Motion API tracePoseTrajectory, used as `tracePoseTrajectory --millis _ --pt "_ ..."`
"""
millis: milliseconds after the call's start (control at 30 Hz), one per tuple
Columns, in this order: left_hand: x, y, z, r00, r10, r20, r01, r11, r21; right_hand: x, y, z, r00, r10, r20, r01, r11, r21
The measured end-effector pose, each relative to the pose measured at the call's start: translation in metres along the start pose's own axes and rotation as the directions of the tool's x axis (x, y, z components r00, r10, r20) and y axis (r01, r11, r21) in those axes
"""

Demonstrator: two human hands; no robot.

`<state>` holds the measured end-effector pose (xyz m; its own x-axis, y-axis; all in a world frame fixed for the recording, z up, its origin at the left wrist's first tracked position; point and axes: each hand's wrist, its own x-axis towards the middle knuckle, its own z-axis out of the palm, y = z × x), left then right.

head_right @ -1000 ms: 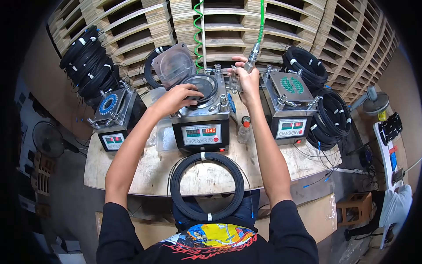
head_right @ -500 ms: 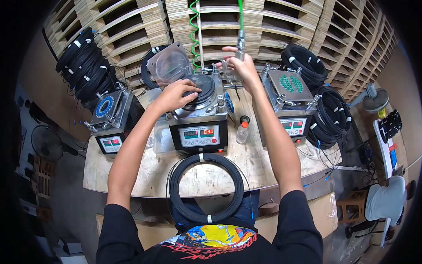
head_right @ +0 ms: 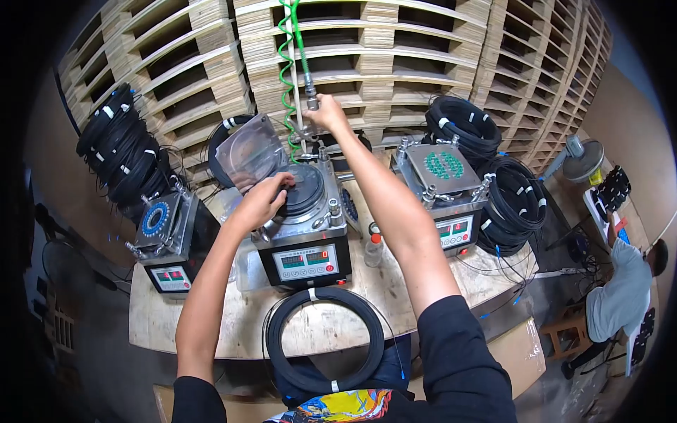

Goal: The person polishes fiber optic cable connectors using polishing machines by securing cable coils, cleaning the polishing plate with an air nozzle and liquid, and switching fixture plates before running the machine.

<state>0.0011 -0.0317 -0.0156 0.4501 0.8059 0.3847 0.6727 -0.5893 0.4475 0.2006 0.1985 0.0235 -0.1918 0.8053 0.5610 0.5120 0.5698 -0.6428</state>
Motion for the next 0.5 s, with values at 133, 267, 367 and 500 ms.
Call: tracePoseTrajectory --millis 133,267,367,500 --pt "0.001 -0.006 0.001 0.999 -0.028 -0.017 0.027 0.998 -0.060 -0.023 0.006 0.001 0.949 0.238 0.208 -0.291 0.914 0.282" --pt "0.002 -0.003 -0.001 1.000 -0.025 -0.003 0.025 0.999 -0.023 -0.061 0.030 -0.004 0.997 0.037 0.069 -0.049 0.982 0.183" --pt "0.001 -0.006 0.003 0.982 0.055 -0.180 -0.066 0.996 -0.059 -0.121 0.005 -0.041 0.995 0.053 0.087 -0.077 0.951 0.299" --pt "-0.001 -0.005 0.005 0.875 0.083 -0.477 -0.064 0.996 0.054 -0.221 0.005 -0.075 0.993 0.113 0.040 -0.119 0.919 0.377"
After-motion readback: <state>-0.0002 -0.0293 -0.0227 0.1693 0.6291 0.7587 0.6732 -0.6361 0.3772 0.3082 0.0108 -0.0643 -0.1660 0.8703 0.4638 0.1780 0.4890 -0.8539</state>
